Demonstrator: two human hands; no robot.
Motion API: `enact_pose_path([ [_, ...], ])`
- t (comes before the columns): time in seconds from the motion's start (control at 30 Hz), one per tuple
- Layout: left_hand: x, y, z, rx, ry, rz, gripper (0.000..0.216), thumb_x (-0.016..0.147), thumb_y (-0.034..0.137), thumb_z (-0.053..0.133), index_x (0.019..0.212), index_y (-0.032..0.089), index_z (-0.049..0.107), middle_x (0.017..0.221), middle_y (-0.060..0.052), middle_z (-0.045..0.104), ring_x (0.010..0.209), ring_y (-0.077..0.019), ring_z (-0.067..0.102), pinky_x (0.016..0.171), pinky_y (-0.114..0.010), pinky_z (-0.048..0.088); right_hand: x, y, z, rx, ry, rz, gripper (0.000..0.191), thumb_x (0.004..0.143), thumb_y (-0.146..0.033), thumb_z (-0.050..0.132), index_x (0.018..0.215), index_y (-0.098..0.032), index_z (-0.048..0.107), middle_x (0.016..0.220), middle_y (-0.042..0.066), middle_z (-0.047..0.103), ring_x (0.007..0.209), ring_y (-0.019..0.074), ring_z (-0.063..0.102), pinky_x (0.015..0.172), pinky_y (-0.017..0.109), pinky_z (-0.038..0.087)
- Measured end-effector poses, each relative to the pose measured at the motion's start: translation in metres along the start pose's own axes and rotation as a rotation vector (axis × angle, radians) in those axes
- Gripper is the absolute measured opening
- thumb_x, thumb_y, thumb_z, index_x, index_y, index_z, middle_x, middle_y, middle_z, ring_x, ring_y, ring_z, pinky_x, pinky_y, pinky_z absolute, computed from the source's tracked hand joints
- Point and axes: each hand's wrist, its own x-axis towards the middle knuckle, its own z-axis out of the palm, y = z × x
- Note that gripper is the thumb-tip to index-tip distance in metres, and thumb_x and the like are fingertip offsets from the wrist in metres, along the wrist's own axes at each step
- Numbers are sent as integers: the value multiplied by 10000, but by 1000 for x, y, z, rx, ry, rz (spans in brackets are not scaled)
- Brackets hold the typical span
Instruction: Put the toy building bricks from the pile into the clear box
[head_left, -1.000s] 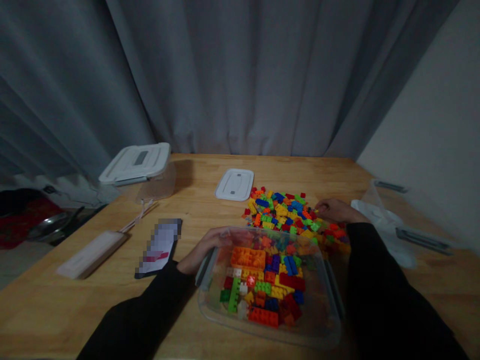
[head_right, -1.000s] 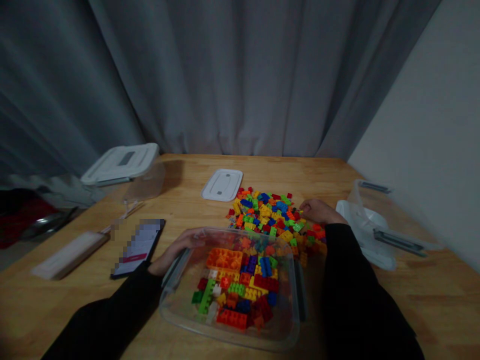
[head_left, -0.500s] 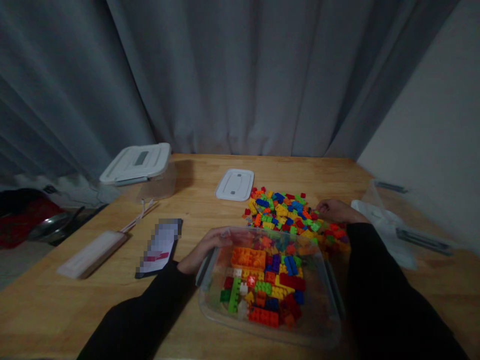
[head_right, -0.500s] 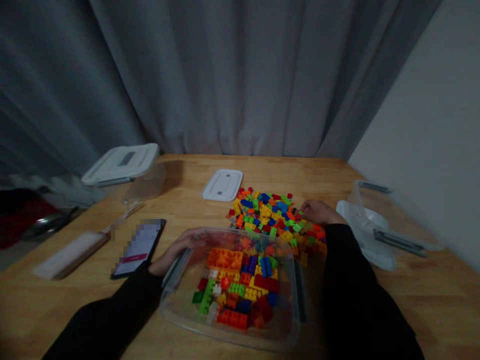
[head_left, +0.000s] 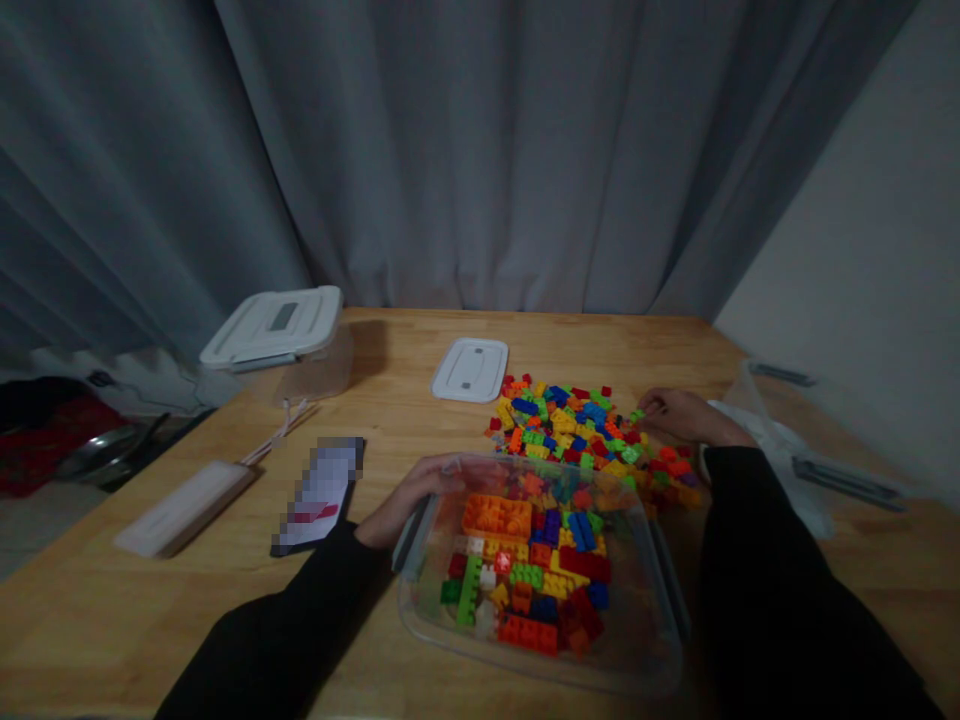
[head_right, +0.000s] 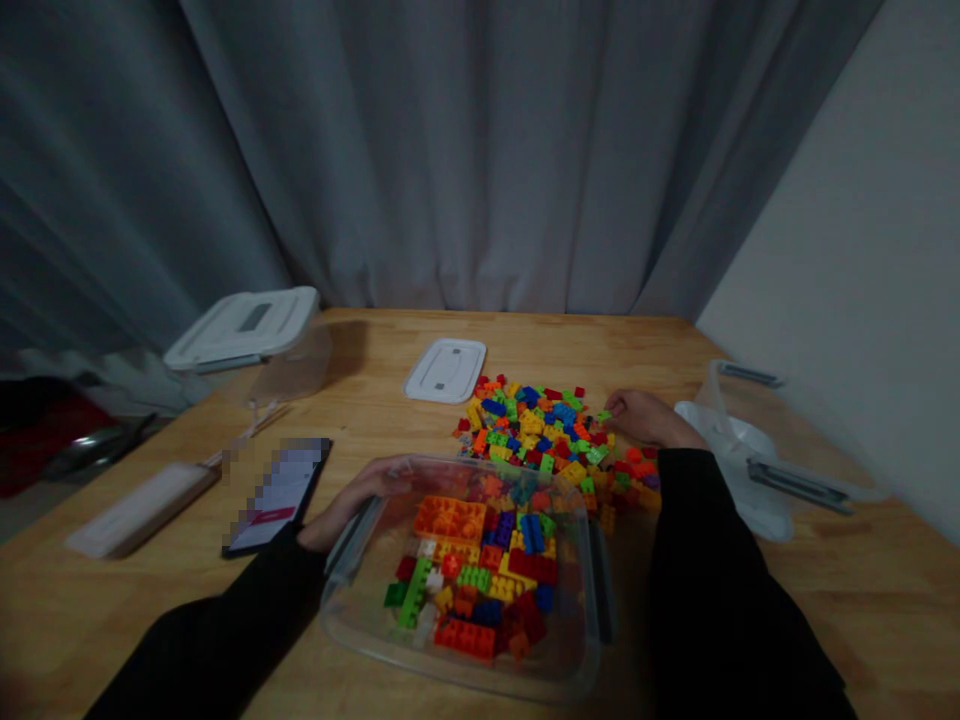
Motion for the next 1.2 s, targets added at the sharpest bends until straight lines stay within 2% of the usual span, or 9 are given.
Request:
enact_pose_path([
  [0.27, -1, 7, 4, 7, 4, -16, 461, 818, 147, 560, 1231, 149, 765, 1280, -135, 762, 1224, -344, 682, 1130, -477, 435, -20, -37, -16, 41, 46, -126, 255, 800, -389, 687, 971, -200, 671, 898, 82, 756, 804, 219, 678, 709, 313, 513],
  [0.37, -1, 4, 2, 16, 1, -17, 465, 820, 147, 558, 1239, 141, 760, 1292, -137, 756, 1246, -348, 670, 1138, -481, 427, -35, -61, -24, 34, 56, -192, 284, 850, -415, 649, 1036, -200, 670, 916, 82, 762, 812, 220, 686, 730, 322, 519],
  [0.53, 0, 3, 2, -3, -4, 12, 457, 824, 153, 549, 1225, 136, 766, 1237, -141, 780, 1212, -344, 689, 1133, -501, 427, -69, -110, -32, -6, 40, -315, 359, 887, -449, 653, 1158, -217, 686, 1114, 89, 757, 956, 239, 693, 829, 336, 526],
  [0.63, 0, 6, 4, -2, -12, 21, 460, 803, 129, 545, 1197, 142, 782, 1230, -140, 783, 1209, -346, 689, 1132, -505, 425, -87, -135, -28, -22, -14, -429, 353, 924, -472, 633, 1180, -235, 690, 1156, 73, 746, 1006, 231, 685, 882, 336, 511],
  [0.77, 1, 8, 6, -9, -22, 16, 439, 825, 156, 551, 1199, 141, 781, 1264, -147, 767, 1221, -355, 680, 1131, -509, 426, -105, -159, -20, -32, -95, -558, 311, 965, -463, 610, 1170, -243, 689, 1155, 58, 738, 1017, 216, 675, 869, 329, 494],
  [1.03, 1, 9, 7, -17, -54, 21, 440, 830, 152, 544, 1200, 148, 781, 1291, -150, 754, 1228, -367, 676, 1130, -525, 423, -132, -186, 1, 31, -258, -608, 306, 980, -381, 613, 1271, -287, 634, 1194, 31, 732, 1015, 204, 682, 833, 316, 490],
  [1.1, 1, 9, 7, 1, -41, 21, 439, 832, 144, 541, 1199, 147, 782, 1279, -148, 760, 1225, -365, 679, 1129, -513, 425, -134, -188, 8, 0, -263, -632, 264, 971, -318, 617, 1231, -282, 647, 1160, 23, 738, 997, 199, 680, 819, 310, 477],
  [1.2, 1, 9, 7, -16, -43, 19, 442, 825, 140, 538, 1192, 148, 785, 1261, -146, 769, 1195, -362, 695, 1119, -510, 438, -135, -191, 19, -47, -279, -677, 125, 950, -234, 613, 1065, -233, 662, 1031, 26, 739, 894, 178, 664, 751, 294, 445],
])
